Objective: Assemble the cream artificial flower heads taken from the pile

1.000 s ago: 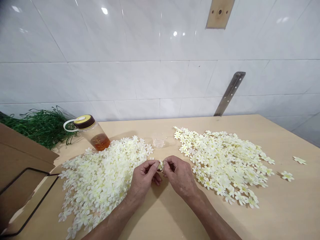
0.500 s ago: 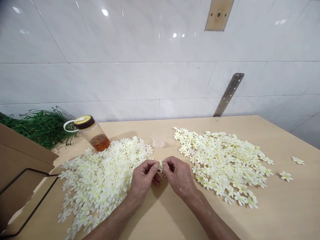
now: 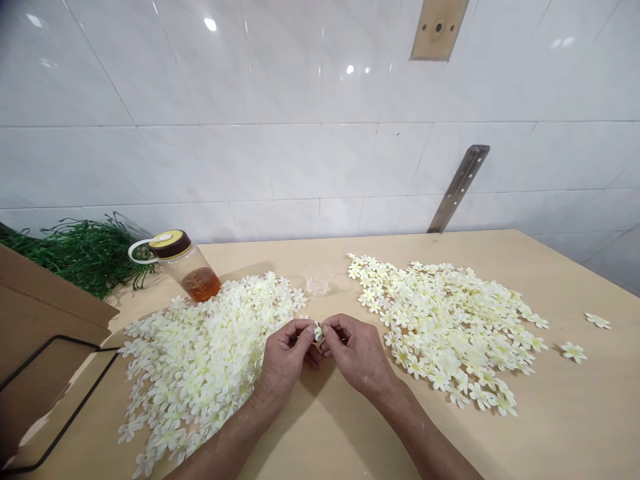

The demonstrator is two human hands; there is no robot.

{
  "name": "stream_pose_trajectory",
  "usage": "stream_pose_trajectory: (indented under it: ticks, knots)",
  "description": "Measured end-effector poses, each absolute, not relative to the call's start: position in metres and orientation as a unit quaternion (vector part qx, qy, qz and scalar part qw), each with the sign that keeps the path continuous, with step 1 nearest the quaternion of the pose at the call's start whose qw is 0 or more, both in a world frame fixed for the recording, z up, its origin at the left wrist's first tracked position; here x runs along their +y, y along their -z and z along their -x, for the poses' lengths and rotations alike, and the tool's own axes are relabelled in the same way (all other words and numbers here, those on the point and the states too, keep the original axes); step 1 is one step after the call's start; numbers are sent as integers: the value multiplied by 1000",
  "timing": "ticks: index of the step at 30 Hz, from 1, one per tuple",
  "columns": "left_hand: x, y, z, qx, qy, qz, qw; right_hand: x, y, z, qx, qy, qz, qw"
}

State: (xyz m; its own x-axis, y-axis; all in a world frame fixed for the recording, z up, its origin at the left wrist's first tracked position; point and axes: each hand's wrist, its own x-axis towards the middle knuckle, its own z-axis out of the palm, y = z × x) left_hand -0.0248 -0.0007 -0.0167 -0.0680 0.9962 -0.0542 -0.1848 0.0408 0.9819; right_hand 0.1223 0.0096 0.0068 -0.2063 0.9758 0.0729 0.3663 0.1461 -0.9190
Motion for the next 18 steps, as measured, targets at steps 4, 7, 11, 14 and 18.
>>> stream_pose_trajectory:
  ticks: [4, 7, 11, 14, 18]
  knots:
    - [0, 17, 24, 481, -556, -421, 531, 9, -8, -121, -654, -429, 492, 383]
    - [-1, 18, 24, 478, -555, -429, 529, 9, -7, -121, -658, -407, 500, 389]
    - [-1, 19, 25, 482, -552, -440, 519, 10, -4, -122, -672, -355, 520, 390]
    - [-1, 17, 25, 487, -551, -432, 523, 10, -5, -123, -683, -338, 518, 389]
    - [-1, 15, 25, 495, -544, -419, 533, 11, -7, -124, -681, -322, 533, 385]
